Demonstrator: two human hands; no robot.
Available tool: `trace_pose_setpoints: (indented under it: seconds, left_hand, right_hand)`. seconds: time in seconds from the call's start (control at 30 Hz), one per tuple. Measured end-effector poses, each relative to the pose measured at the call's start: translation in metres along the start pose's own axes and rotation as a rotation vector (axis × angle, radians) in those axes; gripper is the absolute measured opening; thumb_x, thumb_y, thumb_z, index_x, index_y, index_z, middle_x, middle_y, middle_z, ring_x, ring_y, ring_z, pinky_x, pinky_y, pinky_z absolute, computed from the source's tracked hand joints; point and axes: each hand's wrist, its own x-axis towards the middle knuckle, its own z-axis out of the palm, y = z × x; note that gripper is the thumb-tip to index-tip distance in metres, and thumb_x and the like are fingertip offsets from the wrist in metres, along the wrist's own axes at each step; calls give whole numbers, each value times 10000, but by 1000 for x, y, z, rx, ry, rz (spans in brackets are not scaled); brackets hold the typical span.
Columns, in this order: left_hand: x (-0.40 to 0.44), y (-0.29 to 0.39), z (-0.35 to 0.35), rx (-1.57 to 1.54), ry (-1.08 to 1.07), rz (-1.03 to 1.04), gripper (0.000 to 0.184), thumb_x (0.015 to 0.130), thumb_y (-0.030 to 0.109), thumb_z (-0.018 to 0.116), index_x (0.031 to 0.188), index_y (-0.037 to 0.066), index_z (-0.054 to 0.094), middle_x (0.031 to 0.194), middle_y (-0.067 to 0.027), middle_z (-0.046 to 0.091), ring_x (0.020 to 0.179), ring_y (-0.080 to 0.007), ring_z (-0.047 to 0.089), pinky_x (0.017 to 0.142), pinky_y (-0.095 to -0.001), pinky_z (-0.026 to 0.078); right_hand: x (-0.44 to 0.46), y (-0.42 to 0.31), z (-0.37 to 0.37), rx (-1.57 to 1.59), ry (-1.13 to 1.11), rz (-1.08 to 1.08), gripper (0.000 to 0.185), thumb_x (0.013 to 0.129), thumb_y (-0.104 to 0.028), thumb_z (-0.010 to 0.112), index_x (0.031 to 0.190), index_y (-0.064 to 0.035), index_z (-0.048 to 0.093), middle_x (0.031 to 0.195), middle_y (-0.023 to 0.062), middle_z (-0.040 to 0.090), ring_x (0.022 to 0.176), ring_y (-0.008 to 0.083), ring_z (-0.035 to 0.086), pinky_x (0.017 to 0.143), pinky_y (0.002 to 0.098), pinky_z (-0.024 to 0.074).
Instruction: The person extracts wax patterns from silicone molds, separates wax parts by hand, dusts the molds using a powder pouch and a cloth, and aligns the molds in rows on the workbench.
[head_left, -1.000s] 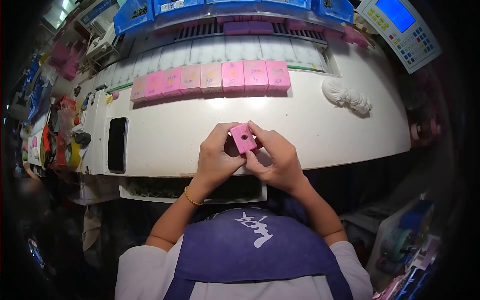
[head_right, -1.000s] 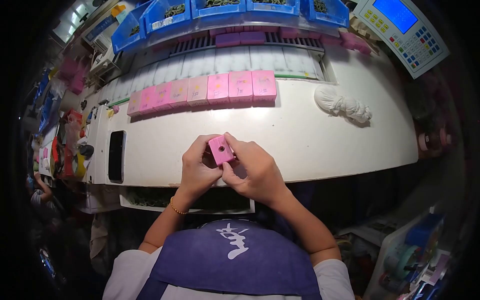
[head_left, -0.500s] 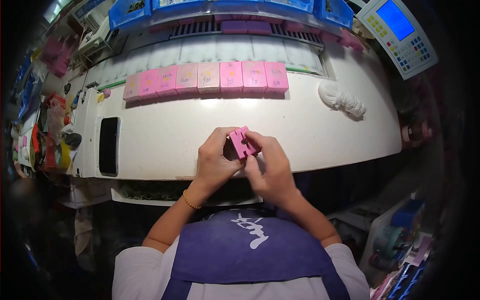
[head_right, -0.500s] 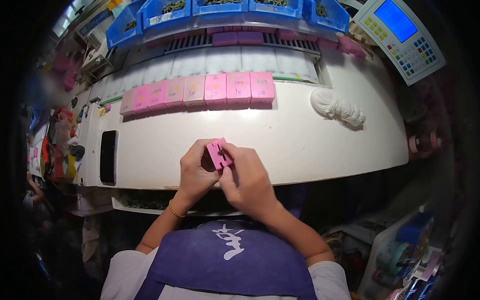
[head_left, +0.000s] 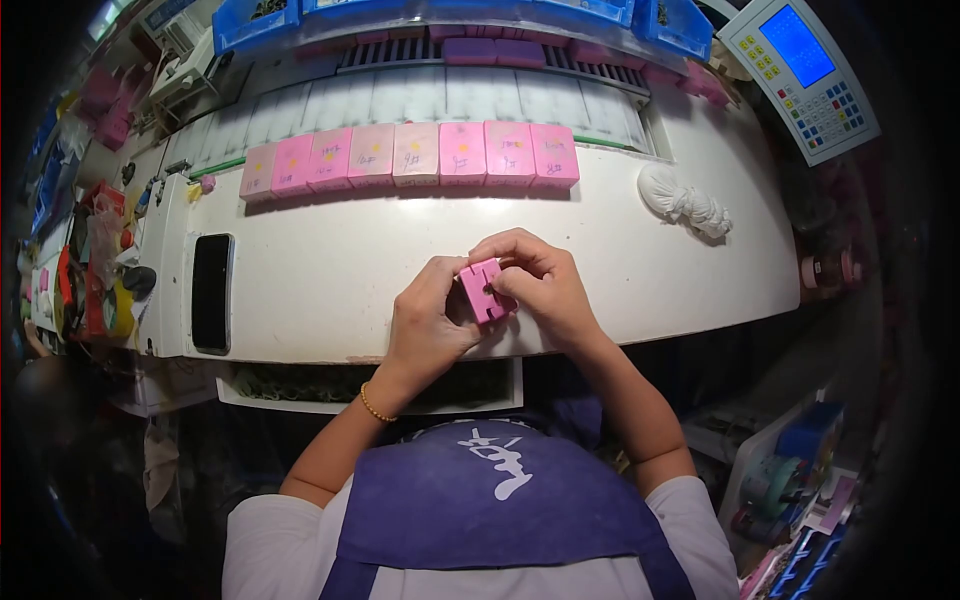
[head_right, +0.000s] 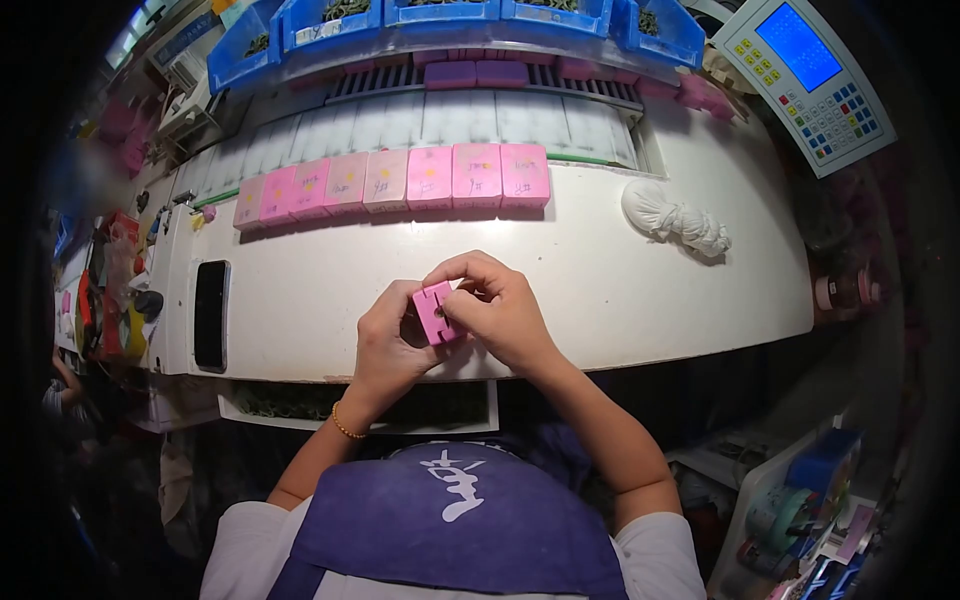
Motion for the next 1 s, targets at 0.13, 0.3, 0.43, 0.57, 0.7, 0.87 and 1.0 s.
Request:
trace_pose_setpoints:
  seconds: [0.13, 0.3, 0.43, 0.57, 0.7, 0.87, 1.0]
  left_hand:
    - [-1, -1, 1, 1, 1, -3, 472, 690, 156, 903, 1050, 39, 621, 928, -68, 662, 816, -167, 664, 758, -304, 549]
    - [1, 1, -1, -7, -16, -19, 494, 685, 146, 903, 1077, 38, 621, 968, -72, 677, 867, -164, 679, 784, -301, 553]
    - [-2, -3, 2, -43, -16, -20, 532, 678, 143, 912, 1108, 38, 617, 993, -77, 681, 887, -169, 682, 791, -303, 555]
    - [-2, -3, 1, -22, -22, -8, 539, 688, 144, 914, 1120, 36, 611, 997, -73, 677, 892, -157, 676, 796, -300, 557]
    - [-4, -2, 1, -35, -38, -44, 529, 699, 148, 913, 1114, 33, 606, 991, -60, 666, 891, -133, 659, 799, -291, 556]
    - [-1, 0, 2, -61, -31, -49, 525, 693, 155, 913, 1103, 30, 609, 983, -62, 661, 873, -143, 662, 786, -294, 556]
    - [1, 2, -1, 6, -45, -17, 495, 696, 164, 902, 1078, 37, 615, 959, -79, 663, 854, -174, 673, 768, -311, 553]
  right_hand:
    - [6, 3, -1, -144, 22, -1, 209, 934, -61, 558, 1088, 10, 680, 1052, 60, 672, 897, 92, 610, 826, 248, 498]
    - [-6, 1, -15, 319, -82, 171, 378, 919, -93, 598, 1289, -24, 630, 954, -6, 596, 796, 66, 530, 773, 222, 469]
    - [-27, -2, -8, 4, -90, 38, 497, 845, -33, 582, 1342, -22, 592, 1062, 5, 549, 904, 68, 497, 824, 226, 456]
    - [-22, 16, -2, -36, -26, -66, 446, 862, -8, 559, 1306, -14, 607, 1069, 20, 569, 886, 68, 511, 812, 223, 456]
    - [-2, 21, -7, 277, 162, 35, 386, 913, -17, 513, 1293, -6, 583, 1079, 49, 604, 814, 70, 532, 726, 219, 470]
    - [-5, 1, -14, 117, 160, -118, 340, 984, -149, 555, 1299, -23, 573, 1067, 40, 641, 704, 110, 554, 645, 227, 475]
    - [-8, -25, 4, -512, 23, -5, 330, 996, -186, 583, 1270, -3, 597, 1081, 60, 617, 796, 55, 556, 692, 211, 472]
